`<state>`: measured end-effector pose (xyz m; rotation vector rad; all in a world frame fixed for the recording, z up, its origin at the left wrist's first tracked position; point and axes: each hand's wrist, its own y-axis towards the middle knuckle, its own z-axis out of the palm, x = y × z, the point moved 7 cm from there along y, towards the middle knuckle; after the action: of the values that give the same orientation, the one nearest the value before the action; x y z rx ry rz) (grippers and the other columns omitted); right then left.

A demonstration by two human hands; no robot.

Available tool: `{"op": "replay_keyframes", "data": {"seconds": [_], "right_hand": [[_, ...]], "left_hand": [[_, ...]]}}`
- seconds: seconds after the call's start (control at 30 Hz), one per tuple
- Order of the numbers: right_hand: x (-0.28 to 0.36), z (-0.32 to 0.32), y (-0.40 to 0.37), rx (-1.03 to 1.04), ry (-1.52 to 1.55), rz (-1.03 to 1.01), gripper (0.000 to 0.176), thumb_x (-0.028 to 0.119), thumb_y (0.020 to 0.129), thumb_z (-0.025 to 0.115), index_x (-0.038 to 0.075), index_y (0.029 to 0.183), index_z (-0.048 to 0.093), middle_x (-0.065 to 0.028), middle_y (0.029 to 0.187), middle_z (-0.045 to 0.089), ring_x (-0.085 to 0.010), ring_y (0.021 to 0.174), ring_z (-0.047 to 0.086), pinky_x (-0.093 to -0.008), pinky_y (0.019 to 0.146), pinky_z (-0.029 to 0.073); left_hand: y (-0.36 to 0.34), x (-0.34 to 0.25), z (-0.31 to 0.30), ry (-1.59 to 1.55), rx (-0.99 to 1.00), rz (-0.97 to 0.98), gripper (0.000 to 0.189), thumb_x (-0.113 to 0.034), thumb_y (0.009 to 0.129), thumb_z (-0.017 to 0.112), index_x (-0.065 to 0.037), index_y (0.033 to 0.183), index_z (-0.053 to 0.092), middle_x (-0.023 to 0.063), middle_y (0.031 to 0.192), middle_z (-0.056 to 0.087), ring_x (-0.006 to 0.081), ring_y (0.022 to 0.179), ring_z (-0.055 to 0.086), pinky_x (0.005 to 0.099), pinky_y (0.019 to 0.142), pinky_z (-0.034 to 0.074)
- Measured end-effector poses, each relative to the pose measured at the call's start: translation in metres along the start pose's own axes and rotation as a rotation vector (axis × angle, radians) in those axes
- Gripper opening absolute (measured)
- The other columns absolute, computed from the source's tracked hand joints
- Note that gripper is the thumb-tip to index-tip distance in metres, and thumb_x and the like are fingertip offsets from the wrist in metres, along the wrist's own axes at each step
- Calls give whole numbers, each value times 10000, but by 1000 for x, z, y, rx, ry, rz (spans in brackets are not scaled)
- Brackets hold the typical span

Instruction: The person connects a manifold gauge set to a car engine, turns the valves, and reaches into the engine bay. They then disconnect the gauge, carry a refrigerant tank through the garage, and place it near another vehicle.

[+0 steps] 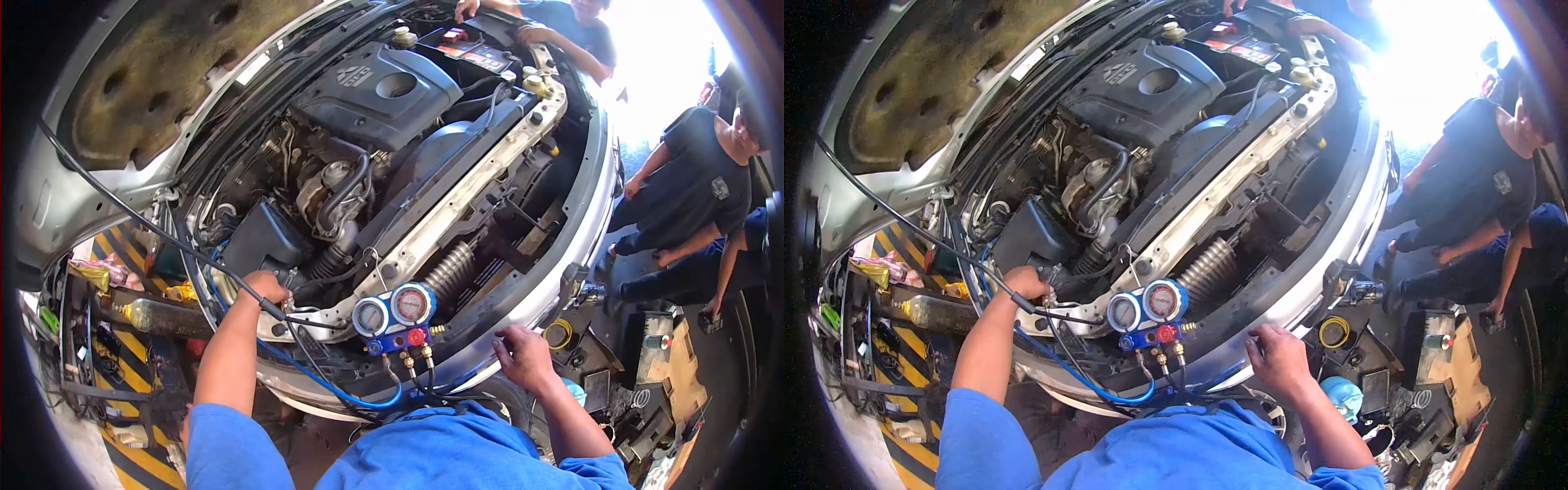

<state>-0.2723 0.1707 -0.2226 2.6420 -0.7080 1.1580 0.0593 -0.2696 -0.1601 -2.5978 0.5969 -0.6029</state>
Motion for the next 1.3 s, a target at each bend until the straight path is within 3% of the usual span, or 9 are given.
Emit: {"op": "replay_keyframes", "data": {"seconds": [0.2,0.3,0.4,0.57,0.7,0.73,0.83,1.17,1.3], "right_hand": [[18,-5,26,35,37,57,212,203,886,689,55,1036,667,-157,926,691,-348,826,684,-465,735,546],[46,-1,38,55,74,-41,249,189,878,694,49,1078,644,-172,921,687,-360,837,682,-468,740,544],[86,13,44,86,46,-191,295,203,872,698,48,1110,618,-182,929,685,-368,860,680,-478,749,545],[141,48,52,203,-123,-386,278,244,855,687,44,1007,569,-184,854,663,-376,820,669,-496,717,541],[162,58,58,192,-190,-444,252,246,852,687,39,941,574,-170,768,661,-364,719,668,-496,651,538],[163,60,61,211,-214,-405,280,275,862,689,34,953,578,-173,773,664,-364,694,667,-495,643,537],[163,66,63,248,-251,-396,299,292,838,740,55,914,574,-163,790,682,-370,748,682,-496,650,524],[164,78,69,354,-386,-400,342,304,818,752,58,963,563,-154,752,695,-371,714,691,-500,629,521],[164,76,74,368,-381,-352,328,314,865,710,52,991,557,-168,745,692,-375,707,690,-499,623,524]], "left_hand": [[-10,-7,-3,-82,338,-141,518,-435,801,735,5,1075,724,241,1145,701,370,1092,676,426,935,524],[7,-2,7,-55,92,74,426,-353,874,668,21,1072,720,265,1147,687,377,1095,670,448,947,516],[20,12,34,-84,206,-13,405,-338,907,636,15,1086,721,269,1150,684,392,1111,655,463,970,500],[10,6,19,38,52,0,529,-505,954,570,-15,1053,742,226,1120,706,393,1099,657,464,952,505],[37,17,60,-19,79,105,462,-427,948,594,7,1016,737,243,1092,703,390,1046,675,491,932,513],[37,16,63,98,78,29,290,-234,818,695,-83,1055,768,154,1157,725,317,1074,703,433,888,564],[-20,2,5,-77,-65,-107,391,-363,919,554,-90,1111,756,139,1200,715,313,1144,676,436,919,547],[26,6,48,-30,-2,-4,382,-400,916,660,-99,1133,751,135,1204,714,304,1137,679,422,929,541],[-37,5,-6,-229,-24,-118,443,-455,941,613,-65,1113,731,174,1177,710,340,1100,682,468,909,539]]}}
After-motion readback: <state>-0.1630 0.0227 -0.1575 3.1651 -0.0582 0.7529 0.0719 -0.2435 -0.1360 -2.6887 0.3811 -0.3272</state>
